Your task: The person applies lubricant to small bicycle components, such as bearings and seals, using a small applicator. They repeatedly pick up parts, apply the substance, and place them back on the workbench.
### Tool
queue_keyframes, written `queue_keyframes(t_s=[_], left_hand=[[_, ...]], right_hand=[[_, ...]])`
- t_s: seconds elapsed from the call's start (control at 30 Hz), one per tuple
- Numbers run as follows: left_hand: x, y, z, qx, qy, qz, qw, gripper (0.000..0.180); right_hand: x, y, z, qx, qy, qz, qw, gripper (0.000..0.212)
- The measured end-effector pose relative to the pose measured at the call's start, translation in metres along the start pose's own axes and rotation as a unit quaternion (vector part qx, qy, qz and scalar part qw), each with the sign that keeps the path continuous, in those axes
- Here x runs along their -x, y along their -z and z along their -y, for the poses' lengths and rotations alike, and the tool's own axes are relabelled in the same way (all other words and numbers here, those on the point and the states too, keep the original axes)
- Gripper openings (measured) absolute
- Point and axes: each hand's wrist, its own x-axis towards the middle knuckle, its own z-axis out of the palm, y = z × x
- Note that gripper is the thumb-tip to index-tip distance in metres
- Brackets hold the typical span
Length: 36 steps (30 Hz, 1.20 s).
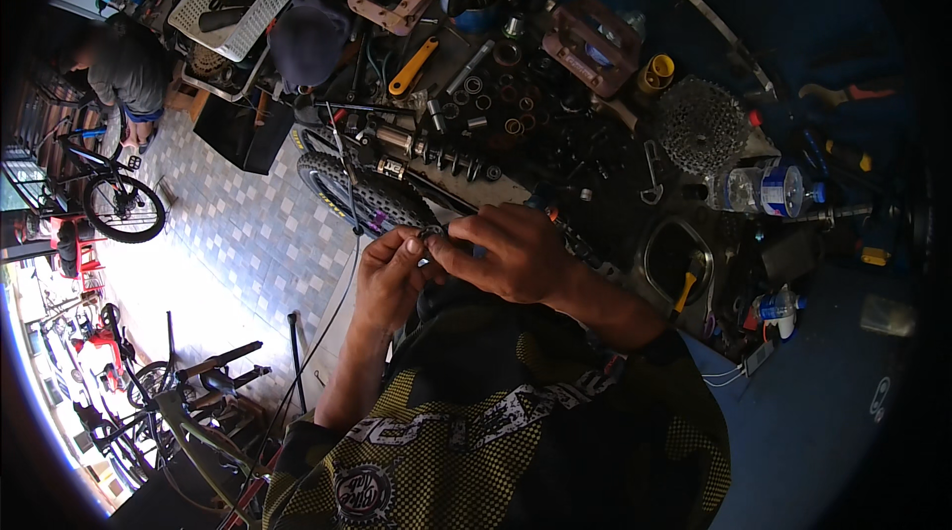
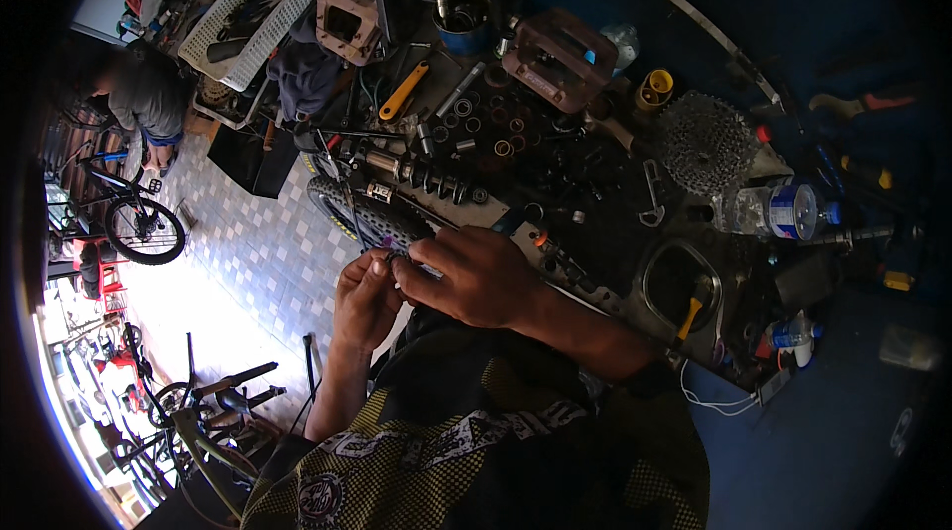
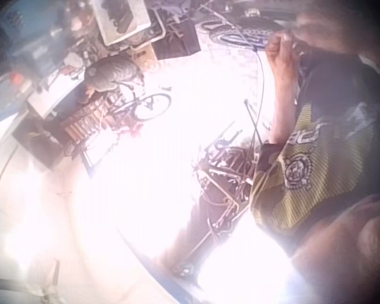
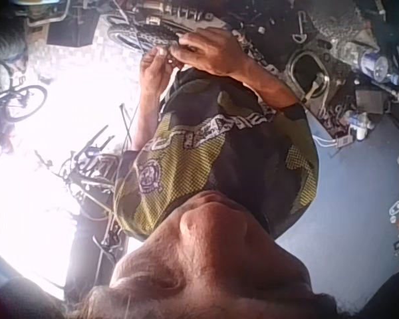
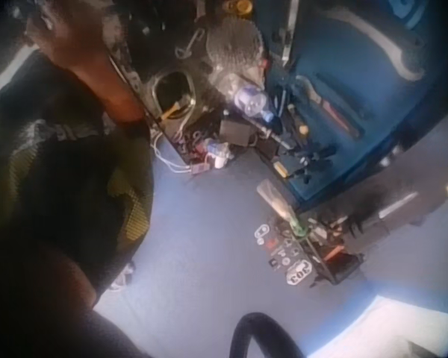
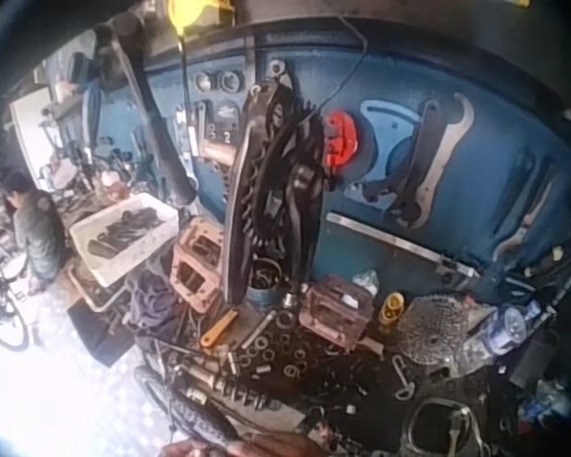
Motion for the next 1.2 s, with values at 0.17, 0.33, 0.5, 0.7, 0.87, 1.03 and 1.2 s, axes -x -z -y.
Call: queue_keyframes(t_s=[0.17,0.33,0.5,0.7,0.87,1.03,1.2], left_hand=[[-0.004,-0.008,0.001,0.108,0.039,0.006,0.993,0.017],[-0.013,0.001,0.003,0.220,0.046,0.140,0.964,0.024],[-0.011,-0.002,-0.001,0.130,0.033,0.048,0.990,0.024],[-0.015,-0.003,0.005,0.151,0.013,0.061,0.987,0.014],[-0.018,-0.018,0.003,0.108,0.014,0.051,0.993,0.017],[-0.016,-0.021,0.005,0.073,-0.008,0.059,0.996,0.018],[-0.012,-0.030,0.002,0.078,-0.031,0.065,0.994,0.020]], right_hand=[[0.008,-0.002,-0.005,-0.023,-0.012,0.013,1.000,0.023],[0.018,0.013,-0.010,-0.106,-0.192,-0.011,0.976,0.034],[0.018,0.064,-0.035,-0.138,-0.260,-0.121,0.948,0.029],[0.025,0.089,-0.057,-0.444,-0.177,-0.313,0.821,0.066],[-0.011,0.085,-0.032,-0.608,-0.096,-0.305,0.726,0.081],[-0.032,0.064,0.004,-0.700,-0.087,-0.237,0.668,0.063],[-0.043,0.052,0.013,-0.710,-0.087,-0.191,0.673,0.048]])
